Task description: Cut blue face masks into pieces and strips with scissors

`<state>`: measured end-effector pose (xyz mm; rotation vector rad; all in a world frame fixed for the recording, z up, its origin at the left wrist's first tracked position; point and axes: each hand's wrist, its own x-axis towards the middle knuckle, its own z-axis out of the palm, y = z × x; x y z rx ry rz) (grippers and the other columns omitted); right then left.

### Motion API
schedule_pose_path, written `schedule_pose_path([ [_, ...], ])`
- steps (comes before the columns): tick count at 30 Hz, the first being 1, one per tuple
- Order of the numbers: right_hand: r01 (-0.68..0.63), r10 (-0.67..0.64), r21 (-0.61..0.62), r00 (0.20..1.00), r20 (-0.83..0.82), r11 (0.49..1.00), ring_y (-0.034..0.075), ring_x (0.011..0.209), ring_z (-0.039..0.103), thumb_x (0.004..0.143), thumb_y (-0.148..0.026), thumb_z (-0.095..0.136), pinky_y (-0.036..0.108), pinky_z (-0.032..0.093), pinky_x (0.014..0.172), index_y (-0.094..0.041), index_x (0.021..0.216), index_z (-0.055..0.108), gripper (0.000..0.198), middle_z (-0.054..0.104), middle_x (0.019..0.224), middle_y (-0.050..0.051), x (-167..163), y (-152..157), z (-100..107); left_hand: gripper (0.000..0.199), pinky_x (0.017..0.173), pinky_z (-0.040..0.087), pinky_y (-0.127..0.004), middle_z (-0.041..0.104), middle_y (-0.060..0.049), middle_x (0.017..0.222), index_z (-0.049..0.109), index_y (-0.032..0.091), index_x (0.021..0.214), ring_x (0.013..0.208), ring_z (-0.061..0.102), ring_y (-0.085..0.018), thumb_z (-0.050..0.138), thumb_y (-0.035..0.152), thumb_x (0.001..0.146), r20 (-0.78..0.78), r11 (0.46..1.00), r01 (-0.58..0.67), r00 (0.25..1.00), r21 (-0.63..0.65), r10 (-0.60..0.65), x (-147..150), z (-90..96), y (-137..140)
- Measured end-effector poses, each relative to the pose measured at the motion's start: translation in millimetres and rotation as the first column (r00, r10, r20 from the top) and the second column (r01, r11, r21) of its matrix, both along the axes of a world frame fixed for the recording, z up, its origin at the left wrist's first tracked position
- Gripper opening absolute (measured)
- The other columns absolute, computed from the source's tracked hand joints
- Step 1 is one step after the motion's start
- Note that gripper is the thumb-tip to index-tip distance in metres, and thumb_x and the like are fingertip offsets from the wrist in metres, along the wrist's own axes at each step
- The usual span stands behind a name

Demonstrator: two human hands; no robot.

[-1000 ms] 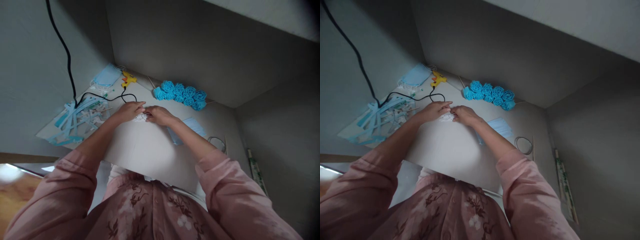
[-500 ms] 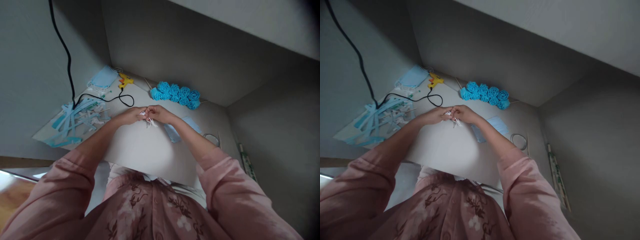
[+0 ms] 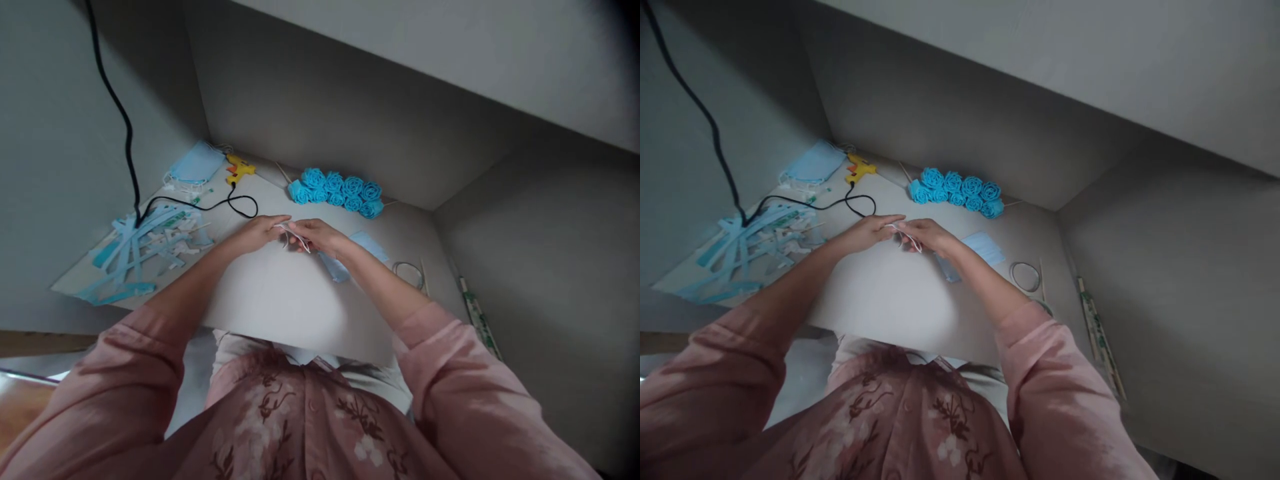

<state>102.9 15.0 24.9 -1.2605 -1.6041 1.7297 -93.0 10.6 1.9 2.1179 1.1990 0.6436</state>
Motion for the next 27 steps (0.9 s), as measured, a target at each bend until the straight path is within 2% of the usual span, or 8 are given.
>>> schedule_pose_path([
  [4,-0.096,0.077,0.148,0.988,0.132,0.984,0.005,0.045,0.041,0.066,-0.048,0.079,0.018,0.037,0.044,-0.015,0.069,0.06,0.039,0.048,0.053,-0.007,1,0,-5,0.061,0.085,0.044,-0.028,0.068,-0.013,0.114,0.05,0.01,0.139,0.096,0.061,-0.02,0.041,0.042,0.088,0.012,0.999,0.036,0.999,-0.012,-0.036,2,0.1,-2],
  [8,-0.151,0.132,0.153,0.982,0.132,0.977,0.005,0.048,0.044,0.075,-0.042,0.074,0.018,0.035,0.047,-0.014,0.064,0.057,0.034,0.054,0.052,-0.005,4,1,-9,0.06,0.078,0.044,-0.026,0.071,-0.011,0.105,0.051,0.01,0.137,0.087,0.061,-0.018,0.039,0.045,0.089,-0.009,0.995,0.085,0.996,-0.053,-0.086,1,3.7,-3],
  [11,-0.122,0.119,0.079,0.992,0.041,0.989,0.007,0.06,0.057,0.082,-0.036,0.067,0.018,0.043,0.058,-0.014,0.073,0.061,0.025,0.066,0.067,0.0,6,0,-9,0.05,0.07,0.041,-0.023,0.069,-0.005,0.089,0.06,0.013,0.125,0.075,0.057,-0.015,0.039,0.04,0.089,-0.018,0.989,0.145,0.989,-0.027,-0.145,1,3.8,-3],
  [13,-0.084,0.084,0.001,0.996,0.0,0.996,0.009,0.066,0.062,0.084,-0.034,0.067,0.02,0.049,0.065,-0.014,0.076,0.06,0.022,0.07,0.073,0.002,8,-2,-8,0.042,0.064,0.037,-0.023,0.064,-0.002,0.075,0.067,0.013,0.108,0.067,0.052,-0.013,0.038,0.039,0.089,-0.031,0.986,0.167,0.986,0.006,-0.167,1,1.5,-1],
  [16,-0.073,0.07,-0.079,0.996,-0.047,0.994,0.01,0.067,0.064,0.077,-0.031,0.075,0.022,0.053,0.067,-0.015,0.077,0.058,0.024,0.07,0.072,0.002,9,-5,-6,0.039,0.059,0.033,-0.023,0.055,0.0,0.064,0.064,0.014,0.081,0.061,0.046,-0.011,0.036,0.04,0.089,-0.067,0.987,0.148,0.987,0.062,-0.144,1,-2.9,2],
  [19,-0.083,0.063,-0.145,0.988,-0.141,0.986,0.01,0.066,0.064,0.071,-0.034,0.081,0.025,0.056,0.07,-0.016,0.084,0.062,0.029,0.068,0.073,0.0,9,-9,-4,0.035,0.059,0.033,-0.023,0.056,0.0,0.065,0.06,0.015,0.075,0.063,0.047,-0.012,0.036,0.037,0.089,-0.114,0.989,0.118,0.988,0.089,-0.108,0,-4.7,3],
  [23,0.05,-0.078,-0.169,0.983,-0.167,0.984,0.008,0.057,0.057,0.073,-0.043,0.077,0.026,0.058,0.062,-0.015,0.081,0.064,0.031,0.064,0.069,-0.001,5,-10,-1,0.033,0.07,0.04,-0.024,0.068,-0.005,0.088,0.063,0.015,0.09,0.078,0.058,-0.015,0.035,0.033,0.089,-0.11,0.988,0.135,0.986,0.074,-0.127,1,-3.3,2],
  [27,0.193,-0.201,-0.072,0.971,-0.127,0.979,0.004,0.049,0.048,0.066,-0.03,0.083,0.019,0.052,0.049,-0.013,0.07,0.063,0.027,0.062,0.065,-0.002,0,-8,-5,0.038,0.074,0.041,-0.025,0.07,-0.006,0.093,0.064,0.014,0.094,0.081,0.06,-0.015,0.034,0.037,0.091,-0.085,0.986,0.156,0.985,0.059,-0.15,3,-2.9,0],
])
